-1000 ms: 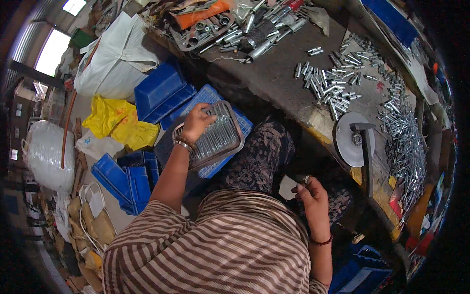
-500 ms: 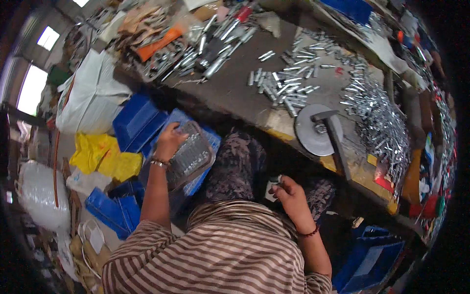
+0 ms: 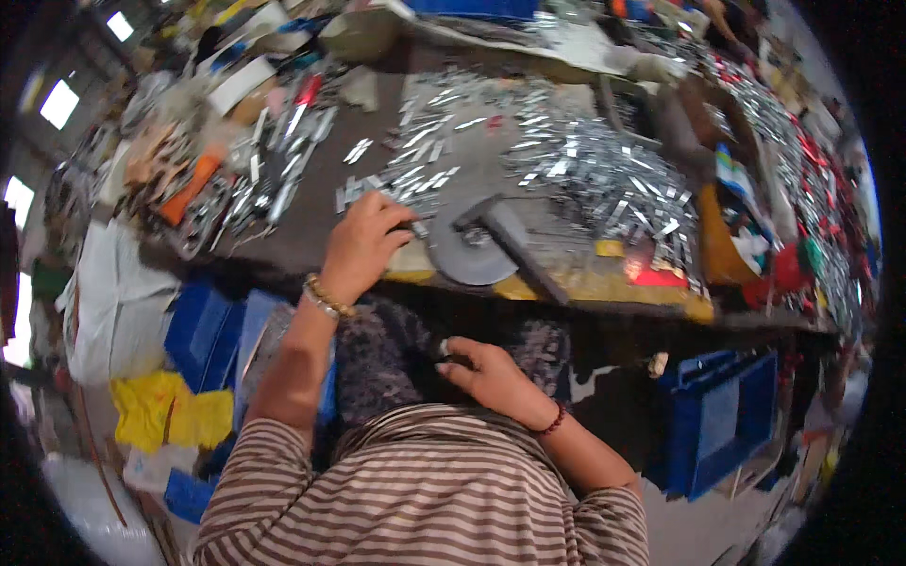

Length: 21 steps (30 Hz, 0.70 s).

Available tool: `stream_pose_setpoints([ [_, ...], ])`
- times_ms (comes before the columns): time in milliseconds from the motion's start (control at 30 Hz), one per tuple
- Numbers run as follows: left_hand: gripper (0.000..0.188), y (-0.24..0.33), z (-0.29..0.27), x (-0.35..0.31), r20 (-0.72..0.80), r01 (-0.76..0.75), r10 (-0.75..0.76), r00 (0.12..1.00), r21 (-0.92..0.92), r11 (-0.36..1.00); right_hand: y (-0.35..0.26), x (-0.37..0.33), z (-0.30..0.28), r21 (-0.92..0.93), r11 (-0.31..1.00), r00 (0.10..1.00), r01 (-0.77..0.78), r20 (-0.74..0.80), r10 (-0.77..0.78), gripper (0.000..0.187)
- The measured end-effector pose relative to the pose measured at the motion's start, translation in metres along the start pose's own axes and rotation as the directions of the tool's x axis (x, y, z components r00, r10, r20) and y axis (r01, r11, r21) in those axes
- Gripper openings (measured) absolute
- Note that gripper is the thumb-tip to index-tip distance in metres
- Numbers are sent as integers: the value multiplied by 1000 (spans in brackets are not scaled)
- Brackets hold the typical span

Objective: Assembling small metal components using a hammer and a workbench jig.

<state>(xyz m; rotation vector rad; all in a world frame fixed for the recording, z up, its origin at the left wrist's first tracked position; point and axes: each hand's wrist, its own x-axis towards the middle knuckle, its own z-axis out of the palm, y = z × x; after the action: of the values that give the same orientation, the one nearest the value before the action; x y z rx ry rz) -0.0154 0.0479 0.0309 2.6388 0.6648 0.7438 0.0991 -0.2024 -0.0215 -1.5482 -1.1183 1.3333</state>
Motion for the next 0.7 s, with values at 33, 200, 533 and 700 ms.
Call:
stream_pose_setpoints([
  [33,19,1,0,4,45,-9,9,999,-4,1000,-6,-3,-5,94,995,999,30,14,-31,17],
  [200,17,2,0,14,74,-99,95,993,45,994,-44,-22,-52,176,984,1000,-19,-10,21,18],
  [533,16,12,38,-1,-277,73,-36,960,122,990,-74,103,-165,-806,591,571,-19,-494,-655,30],
  [700,17,9,43,1,-327,45,-1,945,126,991,-65,159,-178,-837,474,706,-274,-510,-492,42],
])
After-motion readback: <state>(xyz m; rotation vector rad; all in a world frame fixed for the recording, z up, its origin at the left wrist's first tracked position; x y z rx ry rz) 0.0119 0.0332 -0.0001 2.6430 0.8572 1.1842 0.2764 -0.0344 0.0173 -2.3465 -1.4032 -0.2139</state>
